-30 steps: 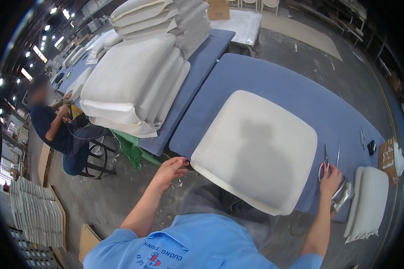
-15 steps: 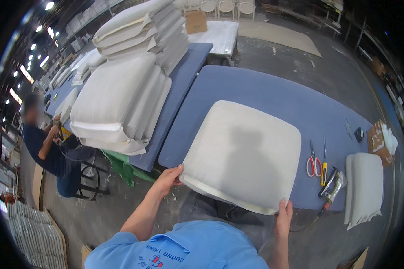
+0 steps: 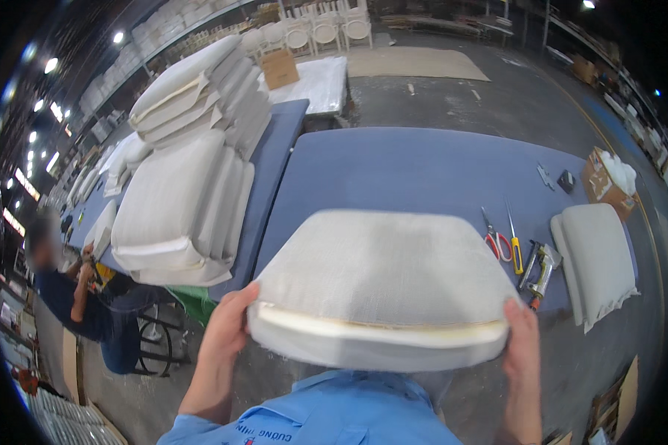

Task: The person trims the edges of a white fabric-covered cushion using scissors. They rotate the cushion to cut along different sides and then fold the trimmed edges inward.

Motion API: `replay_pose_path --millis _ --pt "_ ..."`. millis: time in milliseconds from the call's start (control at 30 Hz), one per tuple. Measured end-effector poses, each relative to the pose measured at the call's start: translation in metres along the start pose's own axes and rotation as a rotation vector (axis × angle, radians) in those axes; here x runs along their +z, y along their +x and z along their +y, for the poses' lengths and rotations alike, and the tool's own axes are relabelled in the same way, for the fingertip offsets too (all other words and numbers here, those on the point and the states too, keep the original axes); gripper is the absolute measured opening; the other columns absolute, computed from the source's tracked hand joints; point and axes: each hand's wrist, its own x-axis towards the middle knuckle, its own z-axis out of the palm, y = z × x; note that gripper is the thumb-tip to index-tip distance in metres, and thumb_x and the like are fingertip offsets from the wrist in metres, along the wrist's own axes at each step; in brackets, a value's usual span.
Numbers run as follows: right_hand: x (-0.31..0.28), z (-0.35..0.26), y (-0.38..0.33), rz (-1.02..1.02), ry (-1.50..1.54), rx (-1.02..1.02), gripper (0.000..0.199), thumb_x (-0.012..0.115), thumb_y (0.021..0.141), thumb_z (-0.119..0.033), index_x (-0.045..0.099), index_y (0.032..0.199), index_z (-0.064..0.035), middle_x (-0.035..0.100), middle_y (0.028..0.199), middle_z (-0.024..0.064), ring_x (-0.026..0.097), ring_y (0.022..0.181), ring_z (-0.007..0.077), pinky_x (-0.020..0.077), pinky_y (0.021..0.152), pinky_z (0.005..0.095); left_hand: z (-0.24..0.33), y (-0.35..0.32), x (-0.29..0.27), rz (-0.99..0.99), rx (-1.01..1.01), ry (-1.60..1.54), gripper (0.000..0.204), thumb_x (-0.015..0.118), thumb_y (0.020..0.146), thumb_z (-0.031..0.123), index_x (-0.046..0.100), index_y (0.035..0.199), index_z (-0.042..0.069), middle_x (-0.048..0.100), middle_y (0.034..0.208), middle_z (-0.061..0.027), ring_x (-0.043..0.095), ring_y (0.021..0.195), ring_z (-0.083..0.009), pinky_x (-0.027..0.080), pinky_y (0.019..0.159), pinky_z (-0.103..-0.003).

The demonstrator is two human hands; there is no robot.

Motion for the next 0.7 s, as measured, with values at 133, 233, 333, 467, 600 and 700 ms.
replay_pose_path --millis 133,233,333,467,600,700 --pt "0.002 -0.060 0.022 -0.078 0.084 -0.023 0.067 0.050 0.106 -0.057 0.059 0.137 0.0019 0.068 0.129 0.0101 0.066 0.116 0.0190 0.0514 0.100 0.0349 0.022 -0.013 0.005 -0.129 0.268 -0.189 0.048 0.056 0.107 0.040 0.071 0.114 -0.006 0.075 0.111 -0.0157 0.072 0.099 -0.0232 0.057 0.087 -0.036" --pt "0.014 -0.071 0.066 0.026 0.192 -0.085 0.076 0.045 0.103 -0.069 0.059 0.136 -0.0015 0.067 0.133 0.0104 0.062 0.123 0.0205 0.0493 0.103 0.0385 0.017 0.029 0.013 -0.223 0.476 -0.396 0.046 0.054 0.106 0.036 0.063 0.130 -0.002 0.068 0.132 -0.0153 0.063 0.126 -0.0270 0.048 0.109 -0.041" --pt "0.000 -0.064 0.095 -0.188 0.239 -0.172 0.068 0.038 0.107 -0.064 0.060 0.129 -0.0035 0.074 0.108 0.0114 0.073 0.089 0.0179 0.0579 0.078 0.0348 0.030 0.066 0.030 -0.359 0.646 -0.406 0.048 0.065 0.097 0.015 0.052 0.140 -0.001 0.065 0.134 -0.0123 0.061 0.126 -0.0243 0.048 0.108 -0.038" --pt "0.005 -0.047 0.107 -0.066 0.260 -0.218 0.053 0.040 0.111 -0.047 0.054 0.134 -0.0018 0.073 0.102 0.0149 0.075 0.078 0.0206 0.0596 0.066 0.0306 0.044 0.077 0.048 -0.198 0.756 -0.130 0.073 0.077 0.088 0.003 0.038 0.150 0.002 0.061 0.136 -0.0119 0.059 0.128 -0.0226 0.048 0.109 -0.037" --pt "0.021 -0.032 0.116 0.041 0.200 -0.398 0.024 0.055 0.108 -0.020 0.055 0.126 -0.0061 0.070 0.107 0.0056 0.070 0.085 0.0138 0.0568 0.071 0.0273 0.059 0.059 0.059 -0.108 0.784 0.061 0.077 0.085 0.087 0.017 0.043 0.150 0.000 0.059 0.140 -0.0124 0.058 0.130 -0.0240 0.048 0.110 -0.038" --pt "0.030 -0.028 0.111 0.066 0.231 -0.458 0.018 0.059 0.106 -0.017 0.054 0.121 -0.0078 0.070 0.106 0.0029 0.067 0.087 0.0109 0.0551 0.074 0.0273 0.056 0.053 0.057 -0.117 0.836 0.046 0.066 0.082 0.087 0.005 0.050 0.145 -0.002 0.064 0.131 -0.0113 0.063 0.121 -0.0213 0.050 0.105 -0.034"
